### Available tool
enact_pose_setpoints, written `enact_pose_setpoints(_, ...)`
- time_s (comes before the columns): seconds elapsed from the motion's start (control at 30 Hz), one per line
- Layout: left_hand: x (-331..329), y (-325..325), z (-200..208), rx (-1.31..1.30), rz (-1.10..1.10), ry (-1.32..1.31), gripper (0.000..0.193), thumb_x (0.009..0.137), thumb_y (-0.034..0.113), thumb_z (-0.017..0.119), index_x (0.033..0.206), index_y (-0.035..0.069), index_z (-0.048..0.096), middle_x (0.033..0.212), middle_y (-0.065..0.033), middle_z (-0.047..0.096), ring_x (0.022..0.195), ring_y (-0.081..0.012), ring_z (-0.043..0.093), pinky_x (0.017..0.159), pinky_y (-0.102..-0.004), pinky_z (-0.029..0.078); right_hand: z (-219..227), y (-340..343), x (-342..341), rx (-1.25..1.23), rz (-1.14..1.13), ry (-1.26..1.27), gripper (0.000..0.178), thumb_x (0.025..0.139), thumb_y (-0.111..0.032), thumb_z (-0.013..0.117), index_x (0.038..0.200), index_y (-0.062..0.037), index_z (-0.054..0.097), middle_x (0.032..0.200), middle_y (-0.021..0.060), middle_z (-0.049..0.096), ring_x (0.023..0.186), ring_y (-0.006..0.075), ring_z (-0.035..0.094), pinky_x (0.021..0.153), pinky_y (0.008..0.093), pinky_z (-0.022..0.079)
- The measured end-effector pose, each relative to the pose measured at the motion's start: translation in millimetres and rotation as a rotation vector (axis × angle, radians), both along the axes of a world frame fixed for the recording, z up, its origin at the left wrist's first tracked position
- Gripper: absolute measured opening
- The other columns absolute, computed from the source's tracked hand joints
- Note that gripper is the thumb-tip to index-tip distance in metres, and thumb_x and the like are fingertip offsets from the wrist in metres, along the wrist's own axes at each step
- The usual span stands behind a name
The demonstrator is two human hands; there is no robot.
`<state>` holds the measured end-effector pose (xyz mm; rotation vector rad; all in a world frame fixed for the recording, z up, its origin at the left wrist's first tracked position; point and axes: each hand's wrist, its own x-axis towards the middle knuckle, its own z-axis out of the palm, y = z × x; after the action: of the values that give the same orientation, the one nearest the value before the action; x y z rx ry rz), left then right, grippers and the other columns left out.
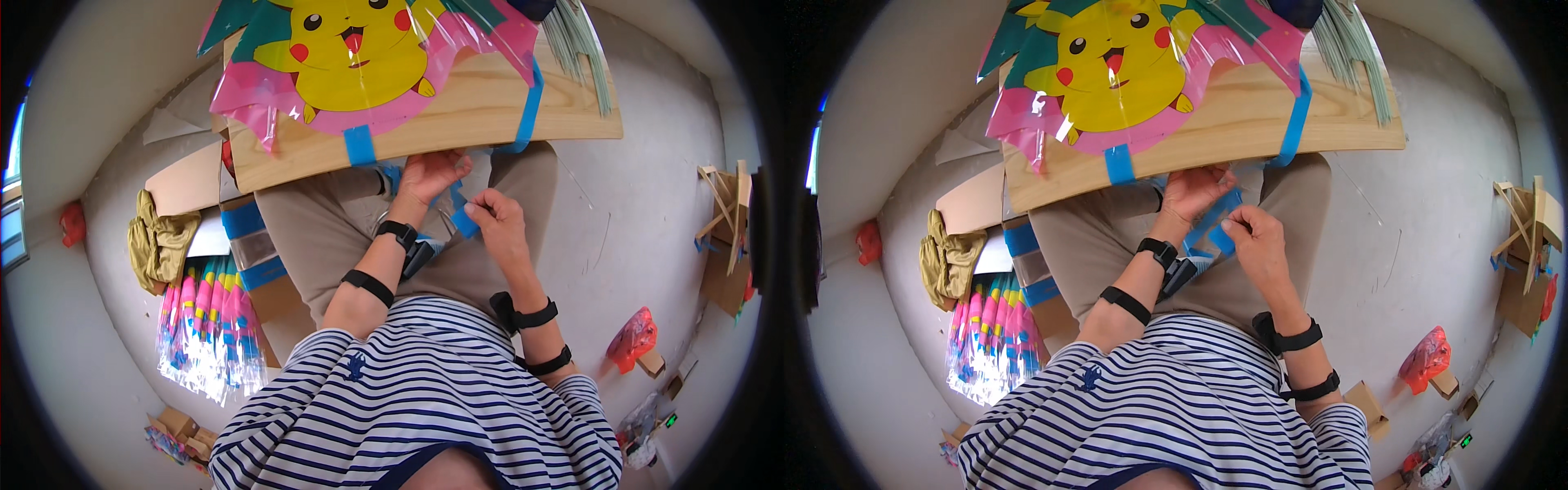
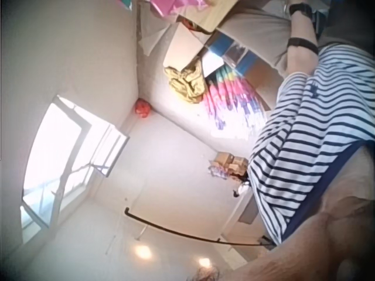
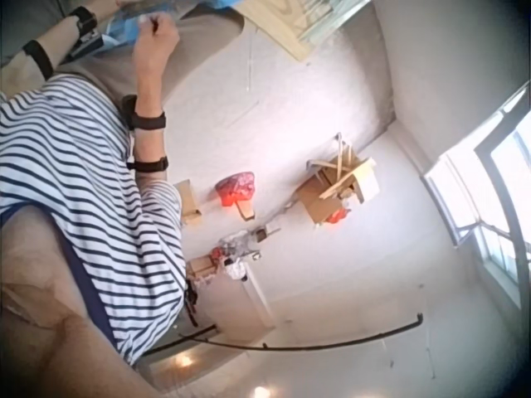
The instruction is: Apply blue tape to secure a thin bamboo frame and decorative tail streamers to a colorful plastic kite featuring a Pikachu graphic.
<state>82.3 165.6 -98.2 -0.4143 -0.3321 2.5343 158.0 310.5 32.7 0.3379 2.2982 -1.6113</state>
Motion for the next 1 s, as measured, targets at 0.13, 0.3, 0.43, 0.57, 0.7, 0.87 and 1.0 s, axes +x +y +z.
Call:
enact_pose_setpoints(0.13, 0.9, 15.4, -13.3, -0.218, -0.217, 0.046, 0.026, 0.089, 0.020, 0.070, 0.109, 0.005, 0.061, 0.100, -0.0095, 0.064, 0.095, -0.0255, 0.059, 0.089, -0.0452, 0.048, 6.5, -2.6, -1.3, -0.013, -0.022, 0.013, 0.011, 0.087, -0.008, 0.068, 0.083, 0.0007, 0.063, 0.066, -0.0021, 0.055, 0.063, 0.0053, 0.045, 0.056, 0.0239, 0.037)
enact_pose_setpoints(0.3, 19.1, 2.4, -32.8, -0.693, -0.559, 0.011, 0.014, 0.094, 0.014, 0.064, 0.103, 0.004, 0.061, 0.093, -0.0107, 0.064, 0.089, -0.0259, 0.060, 0.083, -0.0444, 0.051, 19.2, 3.6, -4.7, 0.003, -0.036, 0.079, 0.009, 0.085, -0.006, 0.068, 0.084, 0.0019, 0.064, 0.068, 0.0041, 0.060, 0.065, 0.0094, 0.052, 0.060, 0.0266, 0.044)
enact_pose_setpoints(0.43, 13.5, -27.6, 0.9, -0.561, -0.410, -0.002, 0.008, 0.095, 0.011, 0.061, 0.099, 0.004, 0.060, 0.095, -0.0114, 0.063, 0.090, -0.0256, 0.060, 0.085, -0.0439, 0.049, 16.6, 12.2, -6.0, 0.011, -0.052, 0.075, 0.010, 0.085, -0.007, 0.069, 0.084, 0.0018, 0.064, 0.068, 0.0034, 0.060, 0.065, 0.0090, 0.052, 0.060, 0.0264, 0.044)
enact_pose_setpoints(0.57, 20.2, -39.2, 9.7, -0.481, -0.241, -0.099, 0.011, 0.094, 0.011, 0.063, 0.101, 0.004, 0.059, 0.096, -0.0089, 0.057, 0.093, -0.0232, 0.056, 0.089, -0.0446, 0.046, 6.5, 14.0, -2.5, -0.027, -0.048, 0.079, 0.010, 0.085, -0.007, 0.069, 0.085, 0.0018, 0.064, 0.068, 0.0028, 0.059, 0.064, 0.0087, 0.051, 0.059, 0.0262, 0.043)
enact_pose_setpoints(0.7, 27.3, -52.4, 0.0, -0.251, -0.084, -0.011, 0.015, 0.092, 0.011, 0.065, 0.103, 0.004, 0.057, 0.092, -0.0065, 0.052, 0.090, -0.0213, 0.052, 0.090, -0.0446, 0.045, 12.0, 10.2, -0.9, -0.020, -0.049, 0.050, 0.010, 0.085, -0.008, 0.069, 0.084, 0.0015, 0.064, 0.068, 0.0025, 0.059, 0.064, 0.0085, 0.050, 0.059, 0.0262, 0.043)
enact_pose_setpoints(0.87, 25.2, -49.6, -10.4, -0.186, 0.034, -0.102, 0.018, 0.089, 0.007, 0.066, 0.103, 0.003, 0.057, 0.089, -0.0064, 0.052, 0.085, -0.0210, 0.050, 0.089, -0.0431, 0.044, 3.4, 6.8, 1.8, -0.036, -0.055, 0.045, 0.011, 0.084, -0.008, 0.070, 0.084, 0.0012, 0.064, 0.067, 0.0023, 0.058, 0.064, 0.0085, 0.050, 0.059, 0.0263, 0.043)
enact_pose_setpoints(1.0, 16.0, -44.2, -14.2, -0.101, 0.163, -0.145, 0.025, 0.082, 0.001, 0.068, 0.105, 0.003, 0.058, 0.089, -0.0073, 0.055, 0.082, -0.0202, 0.049, 0.087, -0.0422, 0.043, 4.2, 4.1, 0.9, -0.031, -0.043, 0.055, 0.011, 0.084, -0.008, 0.070, 0.084, 0.0013, 0.064, 0.067, 0.0026, 0.058, 0.064, 0.0087, 0.050, 0.059, 0.0266, 0.043)
